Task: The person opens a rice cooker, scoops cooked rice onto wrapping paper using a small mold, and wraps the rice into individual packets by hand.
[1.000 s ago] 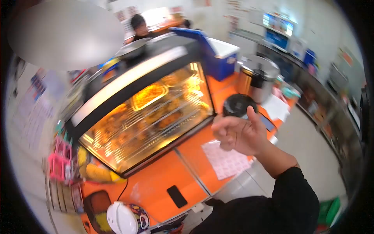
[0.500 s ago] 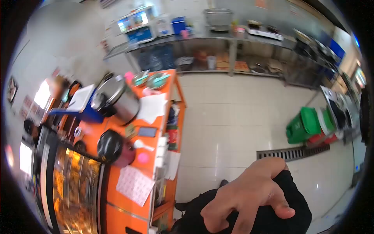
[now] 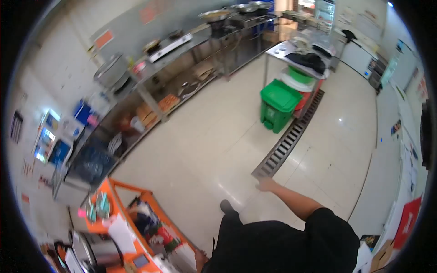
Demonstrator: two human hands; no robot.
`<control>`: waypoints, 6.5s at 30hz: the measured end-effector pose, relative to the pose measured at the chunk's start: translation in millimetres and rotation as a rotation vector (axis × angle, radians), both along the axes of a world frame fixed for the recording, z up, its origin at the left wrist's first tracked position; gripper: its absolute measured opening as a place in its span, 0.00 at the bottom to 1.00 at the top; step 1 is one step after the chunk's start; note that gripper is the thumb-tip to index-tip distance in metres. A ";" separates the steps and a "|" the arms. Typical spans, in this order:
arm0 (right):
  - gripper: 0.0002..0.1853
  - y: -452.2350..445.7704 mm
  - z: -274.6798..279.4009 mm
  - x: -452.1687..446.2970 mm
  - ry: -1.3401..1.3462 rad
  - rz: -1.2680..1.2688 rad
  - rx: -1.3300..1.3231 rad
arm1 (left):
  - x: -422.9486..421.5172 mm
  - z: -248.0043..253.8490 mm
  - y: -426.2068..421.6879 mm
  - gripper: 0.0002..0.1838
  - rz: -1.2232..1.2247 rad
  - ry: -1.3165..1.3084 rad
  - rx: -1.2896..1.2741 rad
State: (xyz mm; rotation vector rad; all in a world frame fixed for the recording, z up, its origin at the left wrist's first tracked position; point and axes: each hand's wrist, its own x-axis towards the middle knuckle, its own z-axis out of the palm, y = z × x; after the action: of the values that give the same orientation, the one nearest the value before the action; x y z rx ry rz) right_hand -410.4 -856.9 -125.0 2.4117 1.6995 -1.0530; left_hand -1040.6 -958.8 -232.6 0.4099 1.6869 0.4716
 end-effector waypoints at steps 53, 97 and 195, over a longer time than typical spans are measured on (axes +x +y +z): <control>0.27 485.5 -28.3 791.0 0.269 -0.612 -0.140 | 1186.5 34.8 854.4 0.24 -1.060 -0.035 0.022; 0.24 566.5 169.2 1030.3 1.003 -0.219 0.401 | 1536.9 348.4 763.8 0.41 -0.021 -0.575 0.861; 0.22 314.5 2.5 -1145.4 0.608 2.296 0.420 | -577.2 324.9 -34.5 0.13 1.248 1.667 -0.384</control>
State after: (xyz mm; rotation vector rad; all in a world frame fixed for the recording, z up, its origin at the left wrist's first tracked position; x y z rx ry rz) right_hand -1555.8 -542.5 -122.5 -0.8721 2.8484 -0.6375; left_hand -1617.8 -993.3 92.3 -0.9528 3.5083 0.6999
